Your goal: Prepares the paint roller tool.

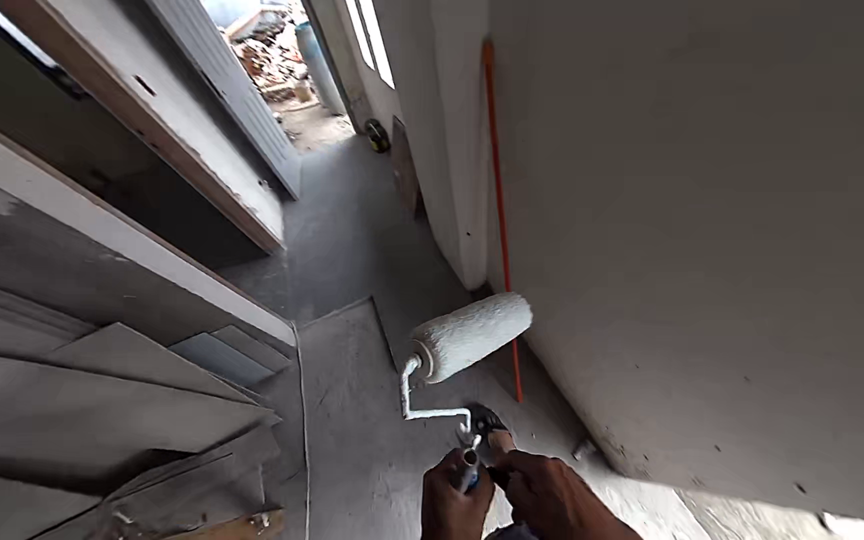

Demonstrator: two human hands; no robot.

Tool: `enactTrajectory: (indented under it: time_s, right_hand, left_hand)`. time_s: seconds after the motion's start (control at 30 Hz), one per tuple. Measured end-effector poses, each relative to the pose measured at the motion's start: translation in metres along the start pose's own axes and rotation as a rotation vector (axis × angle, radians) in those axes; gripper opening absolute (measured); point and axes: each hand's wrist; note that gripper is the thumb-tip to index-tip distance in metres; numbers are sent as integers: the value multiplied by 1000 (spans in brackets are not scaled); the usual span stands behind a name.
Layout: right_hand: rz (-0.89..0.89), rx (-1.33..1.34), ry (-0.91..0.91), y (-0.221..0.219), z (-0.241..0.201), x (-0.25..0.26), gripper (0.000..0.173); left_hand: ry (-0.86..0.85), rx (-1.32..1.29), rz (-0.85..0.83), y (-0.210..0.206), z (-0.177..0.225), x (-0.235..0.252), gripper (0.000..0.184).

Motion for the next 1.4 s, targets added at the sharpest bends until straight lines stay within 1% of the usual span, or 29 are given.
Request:
enactTrajectory:
  time_s: [0.07, 0.17, 0.2, 0.27, 0.3, 0.33, 0.4, 0.47, 0.53, 0.6, 0.63, 0.7, 0.77, 0.83, 0.9, 1.0, 1.07, 1.1, 1.17, 1.23, 1.3, 1.4]
  right_hand:
    - [-53, 14, 84, 15, -16, 55, 32]
    - [-152, 80, 219, 47, -59, 129, 32]
    - [-190, 93, 233, 57, -73, 150, 31]
    - [-254, 99, 238, 80, -101, 191, 30]
    - [-272, 95, 238, 90, -116, 214, 30]
    - [-277, 86, 235, 98, -132, 238, 30]
    - [-248, 66, 261, 103, -167, 290, 31]
    - [-257, 58, 325, 102, -206, 346, 31]
    - [-284, 145, 386, 90, -239, 393, 30]
    - [-267, 270, 434, 83, -279, 433, 28]
    - [-259, 279, 455, 84, -297, 446, 25]
    - [-280, 184, 458, 86, -323, 455, 21]
    - [-290, 77, 475, 91, -354, 471, 21]
    - [-277, 59, 522, 93, -373, 495, 22]
    - [-291, 130, 585, 95, -381, 527, 20]
    - [-360, 301, 633, 104, -392, 573, 20]
    - [-365, 326, 671, 113, -402, 603, 17]
    - [-347, 289, 704, 120, -409, 617, 17]
    - [-309, 151, 794, 139, -425, 646, 19]
    - [-315, 56, 922, 164, -431, 678, 19]
    - [-397, 75, 1011, 192, -434, 713, 16]
    - [-570, 134, 1018, 242, -443, 763, 17]
  left_hand:
    - [35, -48, 45, 23, 4, 41, 9]
    - [83, -121, -17, 82, 20, 107, 11]
    - [115, -152, -43, 101, 23, 126, 17]
    - [161, -201, -74, 137, 24, 161, 40]
    - [162, -216, -71, 153, 24, 177, 49]
    - [157, -231, -67, 168, 25, 192, 52]
    - [159, -284, -73, 196, 22, 222, 51]
    - [163, -347, -93, 221, 17, 252, 47]
    - [177, -367, -131, 243, 11, 274, 44]
    - [154, -335, -149, 278, 7, 309, 42]
    - [139, -320, -150, 292, 3, 328, 41]
    - [137, -326, -203, 317, -2, 352, 36]
    - [107, -342, -250, 349, -1, 377, 27]
    - [77, -339, -268, 373, 1, 400, 24]
    - [60, -298, -256, 390, 3, 424, 27]
    - [37, -160, -241, 409, 10, 460, 33]
    - [22, -64, -266, 417, 16, 487, 37]
    - [37, -13, -293, 420, 21, 503, 39]
    - [82, 65, -350, 428, 34, 539, 43]
    - [104, 109, -384, 433, 47, 574, 44]
    - [96, 145, -393, 436, 60, 610, 48]
    - [106, 180, -399, 435, 85, 670, 57]
Point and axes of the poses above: each hand's wrist, its own x-axis towards the middle knuckle, its own y-axis out of the back of the hand, z = x × y, and after that the axes turned 2 degrees about -z, right-handed
